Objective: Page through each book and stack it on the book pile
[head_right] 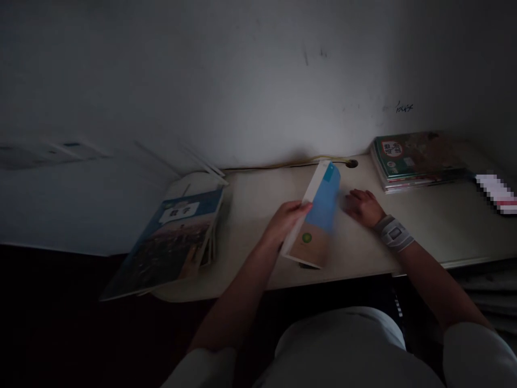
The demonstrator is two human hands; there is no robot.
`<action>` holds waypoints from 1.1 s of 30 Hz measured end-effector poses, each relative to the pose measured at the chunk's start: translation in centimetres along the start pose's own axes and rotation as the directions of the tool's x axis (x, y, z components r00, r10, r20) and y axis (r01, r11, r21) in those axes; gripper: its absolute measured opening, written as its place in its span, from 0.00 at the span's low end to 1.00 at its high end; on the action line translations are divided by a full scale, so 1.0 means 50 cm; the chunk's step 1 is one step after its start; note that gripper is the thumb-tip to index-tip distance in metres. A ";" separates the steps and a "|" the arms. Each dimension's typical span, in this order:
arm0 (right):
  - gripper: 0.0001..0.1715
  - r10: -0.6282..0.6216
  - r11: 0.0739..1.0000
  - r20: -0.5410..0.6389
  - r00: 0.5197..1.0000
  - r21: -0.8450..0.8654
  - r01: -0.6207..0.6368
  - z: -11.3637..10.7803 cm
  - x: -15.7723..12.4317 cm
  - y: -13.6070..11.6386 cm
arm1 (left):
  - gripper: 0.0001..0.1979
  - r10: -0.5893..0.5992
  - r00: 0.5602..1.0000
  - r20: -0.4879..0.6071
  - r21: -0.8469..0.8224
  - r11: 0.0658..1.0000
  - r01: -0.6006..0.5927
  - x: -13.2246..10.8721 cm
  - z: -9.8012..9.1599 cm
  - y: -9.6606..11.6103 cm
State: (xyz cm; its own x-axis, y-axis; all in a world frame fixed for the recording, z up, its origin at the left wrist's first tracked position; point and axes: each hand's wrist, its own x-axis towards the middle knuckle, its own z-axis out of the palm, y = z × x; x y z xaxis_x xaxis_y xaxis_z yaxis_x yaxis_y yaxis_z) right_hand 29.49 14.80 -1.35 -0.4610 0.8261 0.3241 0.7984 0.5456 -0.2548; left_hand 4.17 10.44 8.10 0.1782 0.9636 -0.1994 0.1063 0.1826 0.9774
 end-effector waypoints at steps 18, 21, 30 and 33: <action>0.33 0.525 0.508 0.114 0.843 0.752 -0.419 -0.035 0.007 0.021 | 0.14 -0.067 0.996 -0.065 -0.374 0.927 0.038 -0.011 -0.010 -0.049; 0.30 0.593 0.443 0.121 0.796 0.777 -0.447 -0.035 0.006 0.036 | 0.12 -0.054 0.992 -0.112 -0.425 0.905 0.001 -0.024 -0.066 -0.013; 0.17 0.672 0.695 -0.002 0.740 0.347 -0.630 -0.037 0.009 0.056 | 0.10 -0.400 0.905 -0.143 -0.579 0.776 0.251 -0.016 -0.172 -0.098; 0.14 0.683 0.713 -0.018 0.730 0.234 -0.661 -0.036 0.010 0.064 | 0.12 -0.485 0.867 -0.116 -0.549 0.758 0.351 -0.021 -0.188 -0.129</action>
State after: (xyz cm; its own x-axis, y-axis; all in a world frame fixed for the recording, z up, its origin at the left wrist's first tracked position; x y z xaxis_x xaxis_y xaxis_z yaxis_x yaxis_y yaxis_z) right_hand 32.50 16.71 -0.36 0.2155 0.9733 0.0788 0.7832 -0.1241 -0.6092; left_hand -5.91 10.09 2.69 -0.0103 0.7690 -0.6392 -0.3940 0.5844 0.7094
